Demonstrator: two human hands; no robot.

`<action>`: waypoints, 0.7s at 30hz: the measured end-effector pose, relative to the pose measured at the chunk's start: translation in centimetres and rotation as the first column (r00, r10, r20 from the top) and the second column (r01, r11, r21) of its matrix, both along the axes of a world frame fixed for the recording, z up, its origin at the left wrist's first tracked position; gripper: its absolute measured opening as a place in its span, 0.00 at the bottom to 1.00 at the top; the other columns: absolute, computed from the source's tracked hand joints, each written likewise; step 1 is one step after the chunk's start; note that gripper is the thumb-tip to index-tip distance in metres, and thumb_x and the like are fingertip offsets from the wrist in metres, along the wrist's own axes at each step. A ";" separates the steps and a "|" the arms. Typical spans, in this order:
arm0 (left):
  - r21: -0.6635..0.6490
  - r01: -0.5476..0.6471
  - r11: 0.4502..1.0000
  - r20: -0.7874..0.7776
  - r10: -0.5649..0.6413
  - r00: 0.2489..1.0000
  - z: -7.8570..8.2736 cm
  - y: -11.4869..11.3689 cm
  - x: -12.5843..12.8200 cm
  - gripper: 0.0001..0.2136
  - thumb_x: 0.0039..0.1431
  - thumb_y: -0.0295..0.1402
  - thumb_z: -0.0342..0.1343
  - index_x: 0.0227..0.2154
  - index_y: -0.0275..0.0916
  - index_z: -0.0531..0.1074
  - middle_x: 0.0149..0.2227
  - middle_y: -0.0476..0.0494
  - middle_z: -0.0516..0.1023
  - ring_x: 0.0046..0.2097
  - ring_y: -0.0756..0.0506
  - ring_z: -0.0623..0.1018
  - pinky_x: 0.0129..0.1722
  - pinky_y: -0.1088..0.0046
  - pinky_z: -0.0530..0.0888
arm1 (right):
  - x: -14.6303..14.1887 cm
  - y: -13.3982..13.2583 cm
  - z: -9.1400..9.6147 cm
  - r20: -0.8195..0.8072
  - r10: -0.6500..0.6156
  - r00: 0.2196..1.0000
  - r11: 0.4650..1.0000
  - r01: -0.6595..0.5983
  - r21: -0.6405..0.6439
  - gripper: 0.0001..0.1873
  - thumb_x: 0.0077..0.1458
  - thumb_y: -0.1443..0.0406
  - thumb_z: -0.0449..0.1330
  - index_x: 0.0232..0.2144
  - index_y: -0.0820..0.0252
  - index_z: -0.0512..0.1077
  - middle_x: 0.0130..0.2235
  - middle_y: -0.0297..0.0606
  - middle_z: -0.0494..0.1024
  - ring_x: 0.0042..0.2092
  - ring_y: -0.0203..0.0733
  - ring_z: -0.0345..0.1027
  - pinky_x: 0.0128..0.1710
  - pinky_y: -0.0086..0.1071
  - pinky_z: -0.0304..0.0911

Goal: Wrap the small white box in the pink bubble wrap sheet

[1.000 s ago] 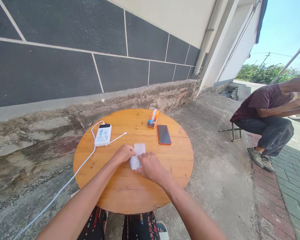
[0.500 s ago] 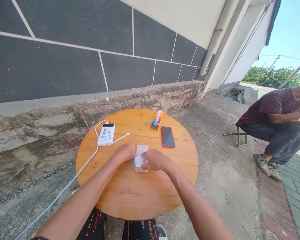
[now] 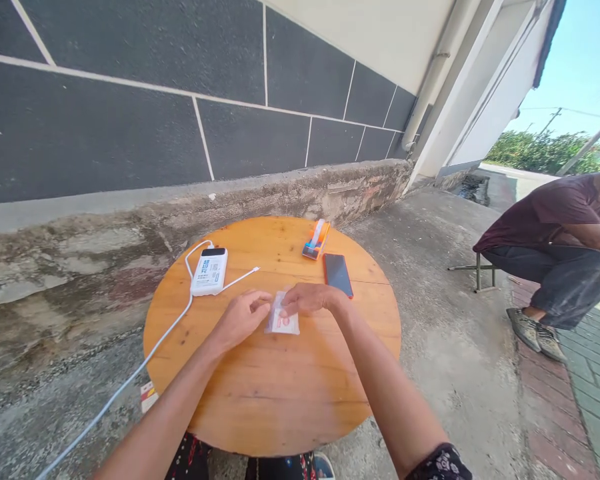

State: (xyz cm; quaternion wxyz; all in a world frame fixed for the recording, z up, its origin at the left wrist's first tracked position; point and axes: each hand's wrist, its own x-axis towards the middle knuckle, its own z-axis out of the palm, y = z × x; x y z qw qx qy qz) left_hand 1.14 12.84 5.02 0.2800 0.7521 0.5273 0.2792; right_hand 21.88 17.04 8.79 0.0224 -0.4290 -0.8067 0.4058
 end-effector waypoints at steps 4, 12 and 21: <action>0.005 0.034 0.999 0.178 -0.034 0.983 -0.9 -1.3 1.1 0.18 0.54 0.38 0.54 0.48 0.39 0.72 0.45 0.42 0.76 0.36 0.47 0.74 0.39 0.73 0.70 | 0.2 0.2 -0.8 -0.008 -0.137 0.991 0.987 0.137 0.084 0.22 0.46 0.52 0.65 0.40 0.59 0.77 0.39 0.37 0.78 0.37 0.41 0.68 0.34 0.28 0.59; 0.001 0.072 0.997 0.207 -0.070 0.976 -1.7 -0.7 1.6 0.18 0.58 0.40 0.52 0.48 0.38 0.71 0.43 0.42 0.75 0.38 0.46 0.74 0.40 0.70 0.70 | 0.2 -5.9 -2.6 -0.156 -0.337 0.929 0.811 0.370 0.453 0.16 0.57 0.57 0.56 0.41 0.61 0.74 0.39 0.42 0.77 0.37 0.40 0.70 0.35 0.30 0.60; 0.120 0.021 0.993 0.119 -0.036 0.992 -2.9 -5.8 0.9 0.17 0.63 0.38 0.45 0.51 0.38 0.68 0.45 0.39 0.74 0.47 0.42 0.73 0.47 0.64 0.70 | -1.3 -11.2 -4.4 -0.219 -0.293 0.931 0.753 0.366 0.547 0.19 0.59 0.59 0.55 0.49 0.62 0.69 0.43 0.46 0.76 0.44 0.45 0.70 0.44 0.36 0.63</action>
